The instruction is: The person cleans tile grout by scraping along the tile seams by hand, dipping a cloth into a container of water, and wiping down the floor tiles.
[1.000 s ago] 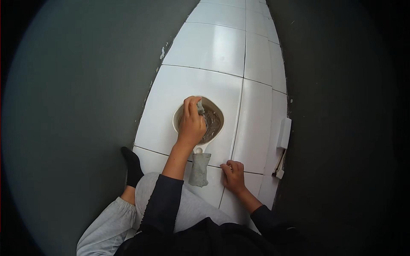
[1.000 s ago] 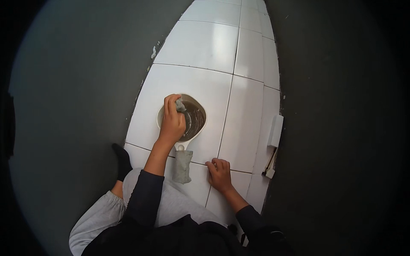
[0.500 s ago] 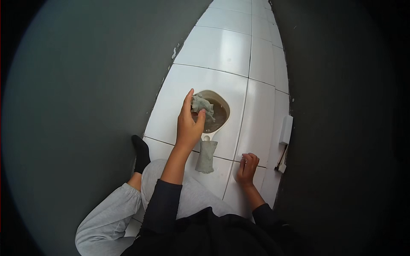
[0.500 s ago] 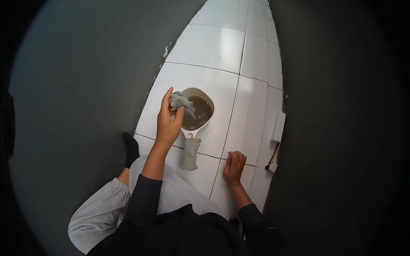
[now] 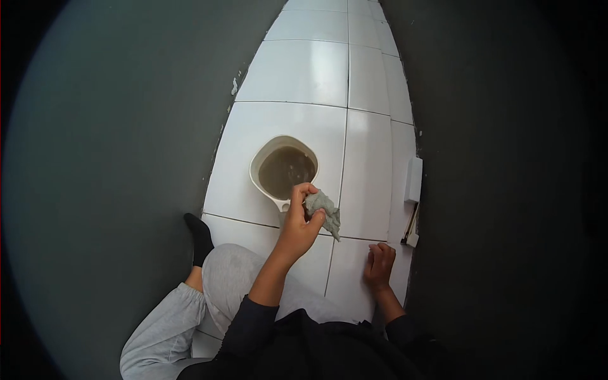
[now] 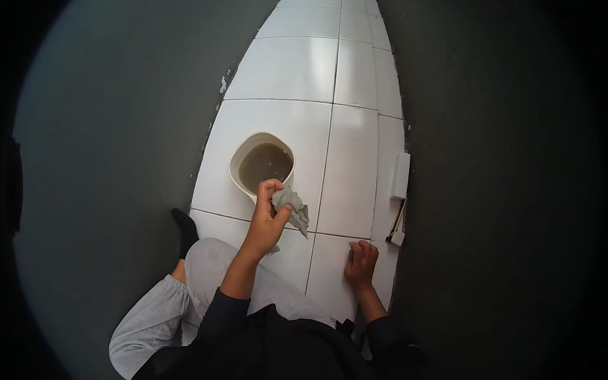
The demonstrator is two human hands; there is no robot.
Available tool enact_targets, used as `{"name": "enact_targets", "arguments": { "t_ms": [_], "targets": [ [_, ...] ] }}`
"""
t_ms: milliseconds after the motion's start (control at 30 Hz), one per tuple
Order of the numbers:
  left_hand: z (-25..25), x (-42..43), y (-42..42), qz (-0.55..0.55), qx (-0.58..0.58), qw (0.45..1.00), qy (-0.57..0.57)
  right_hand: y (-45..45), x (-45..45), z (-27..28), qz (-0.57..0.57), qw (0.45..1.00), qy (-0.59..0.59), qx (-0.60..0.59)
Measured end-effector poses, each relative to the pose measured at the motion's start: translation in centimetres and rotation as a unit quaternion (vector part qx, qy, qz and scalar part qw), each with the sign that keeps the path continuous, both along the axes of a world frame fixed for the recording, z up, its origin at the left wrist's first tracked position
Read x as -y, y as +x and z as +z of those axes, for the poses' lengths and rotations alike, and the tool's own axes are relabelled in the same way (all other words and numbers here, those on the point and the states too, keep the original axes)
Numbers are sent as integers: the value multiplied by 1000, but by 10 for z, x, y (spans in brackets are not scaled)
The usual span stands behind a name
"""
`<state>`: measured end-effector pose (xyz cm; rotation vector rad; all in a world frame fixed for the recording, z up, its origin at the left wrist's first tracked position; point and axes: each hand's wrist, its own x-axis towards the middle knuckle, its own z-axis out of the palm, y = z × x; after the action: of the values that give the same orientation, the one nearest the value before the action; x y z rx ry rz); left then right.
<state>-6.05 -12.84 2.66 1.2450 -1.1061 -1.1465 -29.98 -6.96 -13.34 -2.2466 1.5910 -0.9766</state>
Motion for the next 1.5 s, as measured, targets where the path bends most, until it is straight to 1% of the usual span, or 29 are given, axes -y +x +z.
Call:
{"name": "enact_targets", "arguments": {
  "t_ms": [33,67,133,167,200,267,300,333,367,400,433,467,533,567,633,667,733,767,833,867,933,1000,1067,1133,1267,1333,1400,1467,1500],
  "targets": [
    [-2,-2,0,37,3,999,-7,0,0,1,-4,1000,1,0],
    [-1,-4,1,33,3,999,-6,1,1,3,1,1000,-11,1],
    [3,-8,9,111,2,994,-18,1,0,6,5,1000,-23,3],
    [-4,-10,15,145,51,987,-48,1,0,7,32,999,-9,27],
    [-8,-12,19,144,51,987,-51,3,2,10,59,997,3,51],
    [-15,-18,27,244,22,966,-84,27,-3,12,27,982,70,172],
    [-22,-22,31,272,25,957,-97,47,-5,21,21,930,181,318],
    [-26,-25,35,273,26,957,-95,66,-4,29,9,880,258,400],
    [-28,-27,38,315,24,944,-93,86,-5,31,-24,801,335,495],
    [-30,-27,40,355,20,930,-92,99,-3,24,-57,663,488,565],
    [-31,-27,41,367,1,926,-88,113,2,34,-54,619,547,561],
    [-30,-26,41,367,1,926,-90,125,4,29,2,584,573,575],
    [-29,-26,42,377,-9,923,-84,144,16,48,32,497,653,570],
    [-30,-27,44,379,-8,922,-83,152,20,57,32,497,655,569],
    [-33,-28,45,376,15,922,-89,163,26,68,107,514,670,524],
    [-34,-28,46,378,13,922,-89,163,27,69,107,516,671,522],
    [-34,-28,47,380,0,920,-92,165,29,70,186,599,631,456],
    [-34,-29,47,384,-2,919,-91,163,30,66,187,600,633,452],
    [-34,-28,47,378,5,922,-84,151,38,57,187,644,629,394],
    [-33,-28,47,382,6,920,-84,141,42,58,190,643,630,391],
    [-31,-28,47,370,8,925,-83,118,55,70,136,618,627,455],
    [-41,-28,52,368,-18,927,-77,89,76,62,137,629,625,442],
    [-48,-27,56,354,-78,931,-44,60,104,51,161,671,628,359],
    [-41,-27,54,356,-85,931,-14,45,126,73,165,699,609,337],
    [-40,-25,55,361,-128,923,16,21,176,73,201,710,616,276],
    [-42,-27,55,362,-141,921,20,21,191,89,239,737,613,154],
    [-45,-26,55,346,-151,926,30,23,193,96,255,742,591,190],
    [-46,-25,56,338,-146,929,33,23,194,101,212,805,506,226],
    [-47,-26,56,332,-138,932,38,26,190,108,212,824,487,196]
  ]
}}
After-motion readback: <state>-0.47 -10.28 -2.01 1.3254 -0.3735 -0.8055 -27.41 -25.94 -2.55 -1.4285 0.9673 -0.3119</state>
